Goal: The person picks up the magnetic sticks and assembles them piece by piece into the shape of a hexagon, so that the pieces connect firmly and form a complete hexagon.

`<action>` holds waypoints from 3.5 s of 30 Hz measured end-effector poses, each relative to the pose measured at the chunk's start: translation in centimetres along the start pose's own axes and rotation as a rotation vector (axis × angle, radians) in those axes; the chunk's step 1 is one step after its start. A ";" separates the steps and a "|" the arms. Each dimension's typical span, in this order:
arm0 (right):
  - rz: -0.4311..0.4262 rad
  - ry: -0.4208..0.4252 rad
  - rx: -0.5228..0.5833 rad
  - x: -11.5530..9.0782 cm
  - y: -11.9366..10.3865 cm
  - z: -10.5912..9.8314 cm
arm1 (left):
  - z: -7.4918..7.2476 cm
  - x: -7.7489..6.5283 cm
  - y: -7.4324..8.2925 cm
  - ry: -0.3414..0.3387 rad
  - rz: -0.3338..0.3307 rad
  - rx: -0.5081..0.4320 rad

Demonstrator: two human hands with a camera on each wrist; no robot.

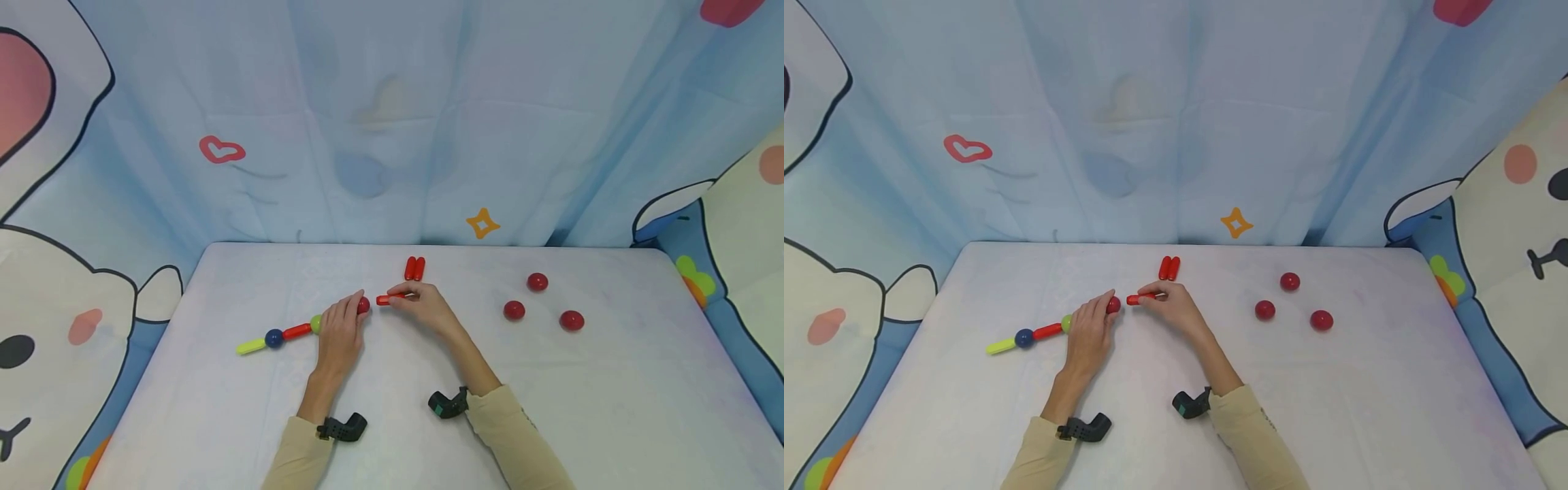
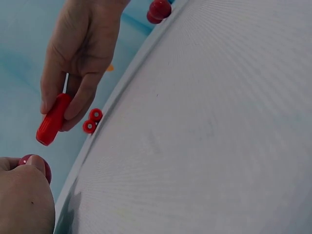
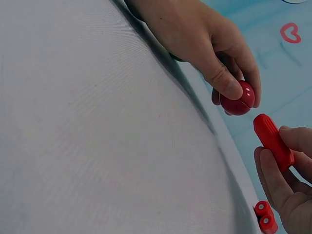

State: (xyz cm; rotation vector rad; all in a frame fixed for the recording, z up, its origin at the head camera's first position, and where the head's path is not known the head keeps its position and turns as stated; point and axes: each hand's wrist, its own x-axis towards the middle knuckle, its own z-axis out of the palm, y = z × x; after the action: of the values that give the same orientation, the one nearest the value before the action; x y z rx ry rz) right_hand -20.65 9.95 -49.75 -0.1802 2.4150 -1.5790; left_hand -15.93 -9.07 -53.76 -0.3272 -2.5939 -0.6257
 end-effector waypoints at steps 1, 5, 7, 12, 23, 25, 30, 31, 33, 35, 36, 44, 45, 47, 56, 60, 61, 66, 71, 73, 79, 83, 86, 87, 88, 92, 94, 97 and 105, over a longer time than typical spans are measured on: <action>-0.012 -0.002 0.003 0.0 0.0 0.1 | 0.0 0.0 0.0 0.002 0.001 -0.001; -0.069 -0.041 0.012 0.0 -0.1 0.8 | 0.0 0.0 -0.1 0.008 0.005 -0.004; -0.082 -0.059 0.024 0.0 -0.1 1.1 | 0.0 0.0 -0.1 0.010 0.005 -0.006; -0.082 -0.049 0.026 -0.1 -0.2 1.5 | 0.0 -0.1 -0.1 0.013 0.011 -0.011; -0.004 -0.025 0.042 -0.2 -0.3 -0.2 | 0.1 0.0 -0.1 0.049 -0.043 0.005; 0.025 -0.002 0.061 -0.2 -0.1 -1.2 | 0.1 0.0 -0.1 0.040 -0.057 0.017; 0.070 0.041 0.140 -0.1 0.2 -3.9 | 0.0 0.0 -0.1 0.025 -0.055 0.056; 0.075 0.050 0.155 -0.1 0.2 -4.4 | 0.0 -0.1 -0.1 0.028 -0.051 0.063; 0.073 0.066 0.185 -0.2 0.4 -5.3 | 0.1 -0.1 -0.1 0.040 -0.044 0.074; 0.077 0.076 0.203 -0.3 0.5 -6.1 | 0.2 -0.1 -0.1 0.048 -0.039 0.081; 0.082 0.084 0.208 -0.4 0.6 -6.4 | 0.2 -0.1 -0.1 0.049 -0.038 0.082; 0.103 0.106 0.220 -0.6 0.9 -7.7 | 0.1 -0.2 -0.1 0.012 -0.071 0.070; 0.103 0.105 0.219 -0.6 0.9 -7.7 | 0.1 -0.2 -0.1 0.006 -0.082 0.070; 0.104 0.105 0.220 -0.6 0.9 -7.8 | 0.0 -0.1 -0.1 -0.006 -0.106 0.070; 0.102 0.094 0.207 -0.7 1.1 -7.8 | 0.0 -0.2 -0.1 -0.069 -0.123 0.087; 0.092 0.090 0.198 -0.8 1.1 -7.8 | 0.1 -0.2 0.0 -0.082 -0.106 0.108; 0.091 0.090 0.200 -0.8 1.1 -7.8 | 0.1 -0.2 0.0 -0.082 -0.106 0.110; 0.097 0.090 0.203 -0.8 1.1 -7.8 | 0.2 -0.1 0.0 -0.107 -0.121 0.126; 0.094 0.086 0.158 -1.0 0.7 -7.9 | 0.1 -0.1 0.1 -0.105 -0.129 0.121; 0.077 0.083 0.140 -1.0 0.3 -7.9 | 0.1 -0.1 0.0 -0.102 -0.126 0.113; -0.030 0.024 0.099 -1.5 -1.2 -8.1 | 0.2 -0.1 -0.2 -0.090 -0.097 0.097; -0.089 -0.016 0.013 -2.2 -2.0 -8.4 | 0.2 -0.1 -0.3 -0.090 -0.073 0.109; -0.121 -0.043 -0.060 -3.1 -1.9 -9.2 | 0.1 -0.1 -0.3 -0.102 -0.070 0.113; -0.131 -0.057 -0.087 -3.5 -1.8 -9.7 | 0.1 -0.1 -0.3 -0.104 -0.072 0.114; -0.143 -0.077 -0.106 -3.9 -1.6 -10.2 | 0.1 -0.1 -0.3 -0.109 -0.074 0.112; -0.204 -0.144 -0.226 -5.9 -0.7 -13.2 | 0.1 -0.2 -0.3 -0.102 -0.083 0.095; -0.212 -0.141 -0.281 -6.8 -0.5 -15.0 | 0.1 -0.2 -0.3 -0.097 -0.086 0.083; -0.204 -0.098 -0.367 -8.0 -0.4 -17.5 | 0.3 -0.3 -0.3 -0.097 -0.091 0.076; -0.120 -0.125 -0.424 -8.2 0.8 -19.6 | 0.3 -0.2 -0.2 -0.083 -0.092 0.073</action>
State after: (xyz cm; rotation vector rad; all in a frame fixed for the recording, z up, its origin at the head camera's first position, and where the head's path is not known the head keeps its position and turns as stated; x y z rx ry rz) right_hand -18.07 29.56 -41.83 -0.4931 2.6459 -1.0396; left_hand -15.93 -9.12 -54.18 -0.2155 -2.7165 -0.5574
